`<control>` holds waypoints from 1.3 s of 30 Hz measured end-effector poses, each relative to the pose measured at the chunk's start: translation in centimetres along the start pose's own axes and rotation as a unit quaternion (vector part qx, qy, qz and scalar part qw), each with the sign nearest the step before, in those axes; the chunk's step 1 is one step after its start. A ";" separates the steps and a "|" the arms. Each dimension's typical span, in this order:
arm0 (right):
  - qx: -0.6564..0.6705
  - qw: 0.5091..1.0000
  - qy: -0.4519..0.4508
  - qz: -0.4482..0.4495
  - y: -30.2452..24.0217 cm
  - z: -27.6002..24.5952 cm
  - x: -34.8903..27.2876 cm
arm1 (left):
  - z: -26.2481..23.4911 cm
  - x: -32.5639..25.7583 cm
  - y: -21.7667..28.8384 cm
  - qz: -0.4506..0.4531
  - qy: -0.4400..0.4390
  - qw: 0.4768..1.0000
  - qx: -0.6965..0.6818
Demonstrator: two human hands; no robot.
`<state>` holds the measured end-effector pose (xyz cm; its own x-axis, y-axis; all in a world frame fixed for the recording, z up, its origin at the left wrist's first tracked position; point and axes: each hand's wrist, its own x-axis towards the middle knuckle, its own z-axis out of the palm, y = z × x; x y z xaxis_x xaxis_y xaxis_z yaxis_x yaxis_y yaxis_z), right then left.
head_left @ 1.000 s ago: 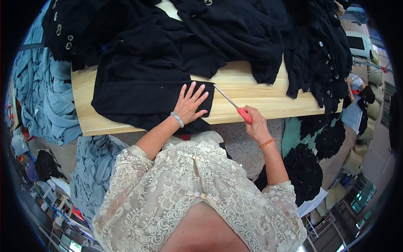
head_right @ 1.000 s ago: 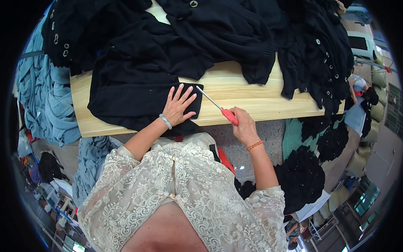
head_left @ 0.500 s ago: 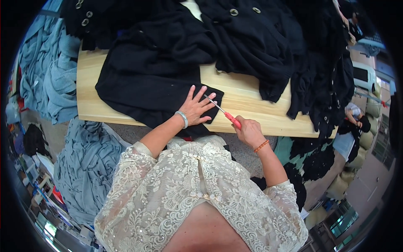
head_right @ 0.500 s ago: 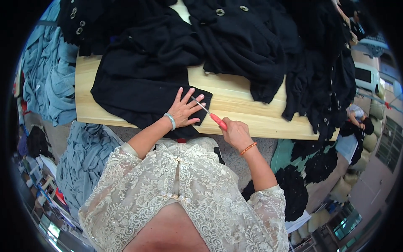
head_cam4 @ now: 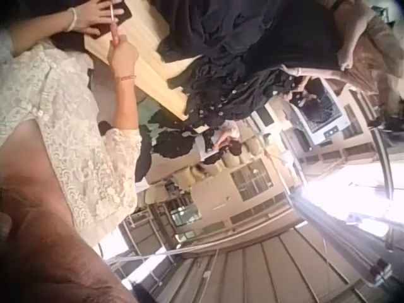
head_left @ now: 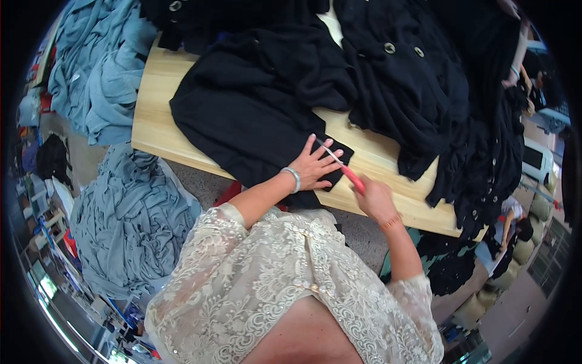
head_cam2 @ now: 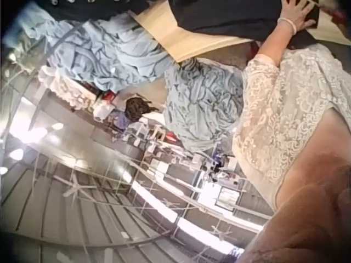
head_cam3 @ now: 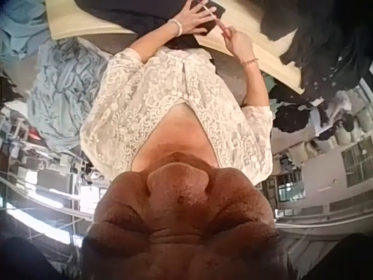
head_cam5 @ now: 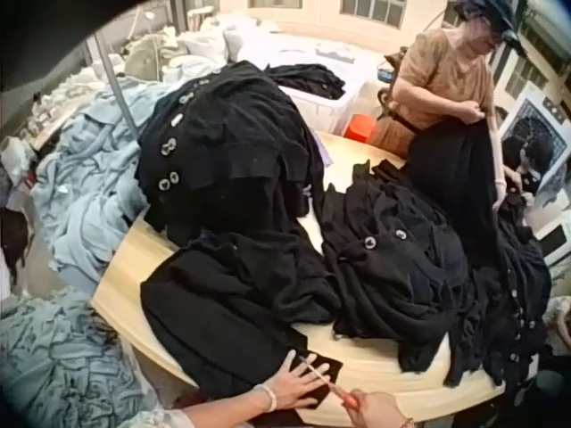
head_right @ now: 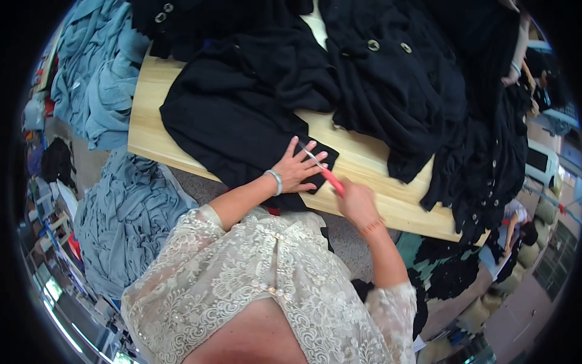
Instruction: Trimming loose threads and inspecting black garments using thread snips.
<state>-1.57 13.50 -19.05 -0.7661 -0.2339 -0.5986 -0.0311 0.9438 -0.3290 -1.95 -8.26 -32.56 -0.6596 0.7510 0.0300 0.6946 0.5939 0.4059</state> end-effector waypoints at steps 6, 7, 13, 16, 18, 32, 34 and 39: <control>-0.024 0.995 0.001 0.101 5.2 -0.9 -7.9 | 0.1 4.6 1.0 -0.030 0.024 0.999 -0.011; -0.026 0.995 0.003 0.094 4.6 -0.6 -7.5 | -0.1 5.0 0.9 -0.035 0.018 0.999 -0.033; 0.055 0.989 0.133 -0.028 0.4 -0.1 -4.4 | -9.6 2.3 -3.0 -0.044 0.283 0.953 -0.101; 0.016 0.993 0.078 -0.090 -3.4 -1.4 -1.0 | -13.0 -4.5 -9.2 -0.288 0.233 0.918 0.144; -0.003 0.992 0.044 -0.115 -6.5 -1.6 1.7 | -9.4 -10.7 -14.5 -0.409 0.169 0.877 0.187; 0.175 0.965 0.148 -0.126 -15.0 -0.7 14.9 | -12.7 -20.4 -14.9 -0.366 0.027 0.930 0.003; 0.209 0.964 0.140 -0.089 -12.1 -1.6 16.4 | -13.9 -17.7 -17.1 -0.329 0.103 0.938 -0.045; 0.226 0.944 0.241 -0.018 -8.4 -4.7 18.8 | -18.0 -2.1 -21.7 -0.104 0.224 0.969 0.003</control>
<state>-18.72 2.31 -24.05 -0.9762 -0.0282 -0.2150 0.1305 0.7152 -0.6867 -20.78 -27.92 -24.99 -0.8429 0.4147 0.3427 0.5341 0.7213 0.4409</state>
